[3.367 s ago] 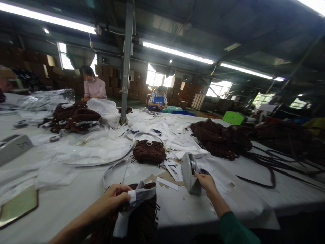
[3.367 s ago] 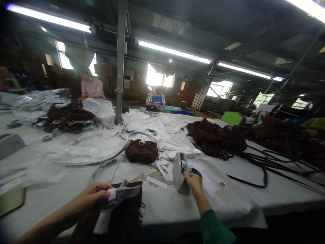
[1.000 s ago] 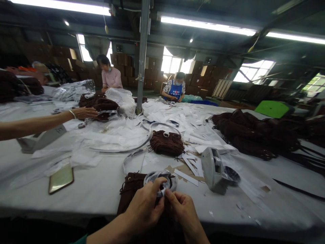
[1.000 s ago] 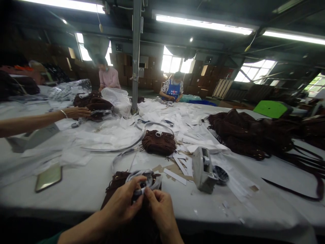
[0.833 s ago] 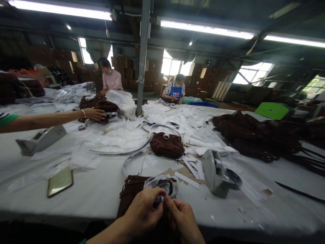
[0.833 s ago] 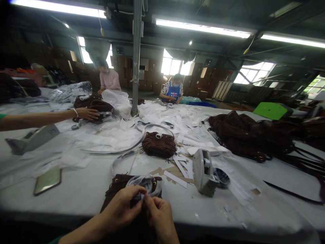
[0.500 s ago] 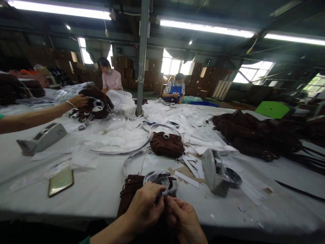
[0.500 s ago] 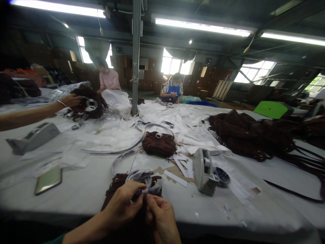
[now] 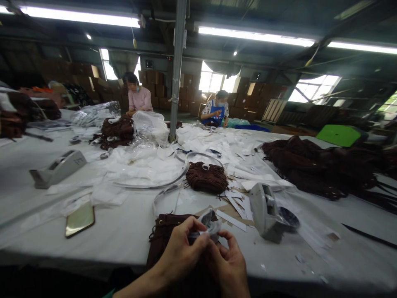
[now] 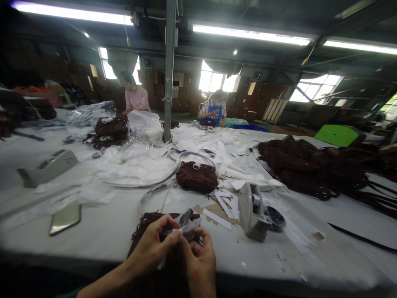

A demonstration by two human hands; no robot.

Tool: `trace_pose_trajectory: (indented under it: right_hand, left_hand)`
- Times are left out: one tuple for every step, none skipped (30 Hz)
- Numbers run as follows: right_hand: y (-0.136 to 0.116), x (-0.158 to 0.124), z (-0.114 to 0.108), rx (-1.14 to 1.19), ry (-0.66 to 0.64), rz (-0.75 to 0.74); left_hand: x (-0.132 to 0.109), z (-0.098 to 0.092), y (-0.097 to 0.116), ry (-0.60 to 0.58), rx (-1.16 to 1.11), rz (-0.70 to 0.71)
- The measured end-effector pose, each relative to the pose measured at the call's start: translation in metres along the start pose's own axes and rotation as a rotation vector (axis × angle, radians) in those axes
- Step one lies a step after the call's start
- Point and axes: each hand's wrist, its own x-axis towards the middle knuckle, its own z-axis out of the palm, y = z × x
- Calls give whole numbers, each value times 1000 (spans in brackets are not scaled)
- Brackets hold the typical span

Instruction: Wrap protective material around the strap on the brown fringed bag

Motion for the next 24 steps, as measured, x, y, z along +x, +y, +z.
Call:
trace_pose_trajectory:
  right_hand:
    - [-1,-1,3,-26,9,-17]
    - [-3,-3,5,-49,23,-41]
    - [-4,-4,7,-63,34,-69]
    - [-6,-5,8,-69,38,-93]
    - [-8,-5,9,-72,37,-113]
    - [-10,-6,10,-82,38,-129]
    - [-11,-6,10,-101,40,-141]
    - [-13,-7,10,-123,44,-151]
    - [-14,-7,10,-147,51,-160]
    - [-15,-8,10,-164,61,-170]
    - [-16,-8,10,-173,71,-179]
    - [-16,-9,10,-172,77,-189]
    - [-17,-9,10,-165,76,-196]
    - [-18,-10,10,-155,67,-200]
    - [-20,-11,9,-144,48,-197]
    - [-21,-12,9,-133,24,-188]
    - [-23,-12,9,-124,-2,-173]
    - [-24,-13,8,-116,-24,-154]
    - [-26,-13,7,-110,-37,-135]
    - [-28,-13,6,-107,-37,-120]
    - [-30,-13,6,-107,-24,-107]
    - [-31,-13,5,-106,-6,-95]
    - [-33,-13,5,-101,14,-81]
    - [-34,-13,5,-92,31,-64]
  left_hand:
    - [1,0,0,4,-80,-32]
    - [2,0,-1,2,-150,-58]
    - [3,1,-1,-6,-207,-80]
    - [4,1,-2,-15,-255,-101]
    - [5,2,-2,-21,-300,-124]
    - [6,3,-2,-21,-350,-150]
    - [6,3,-1,-17,-402,-177]
    - [6,4,0,-11,-449,-200]
    - [6,5,1,-9,-485,-215]
    - [6,5,2,-11,-507,-222]
    - [6,6,3,-15,-515,-222]
    - [5,6,3,-21,-513,-219]
    - [5,6,3,-26,-503,-215]
    - [5,7,3,-29,-490,-212]
    - [6,7,1,-31,-476,-211]
    - [6,7,0,-32,-458,-208]
    - [6,7,-2,-33,-435,-201]
    - [6,8,-4,-35,-403,-190]
    - [5,8,-5,-36,-362,-176]
    - [4,9,-6,-35,-311,-152]
    - [3,11,-6,-35,-256,-119]
    - [2,12,-6,-36,-200,-78]
    - [1,14,-6,-39,-148,-35]
    - [0,15,-5,-46,-107,4]
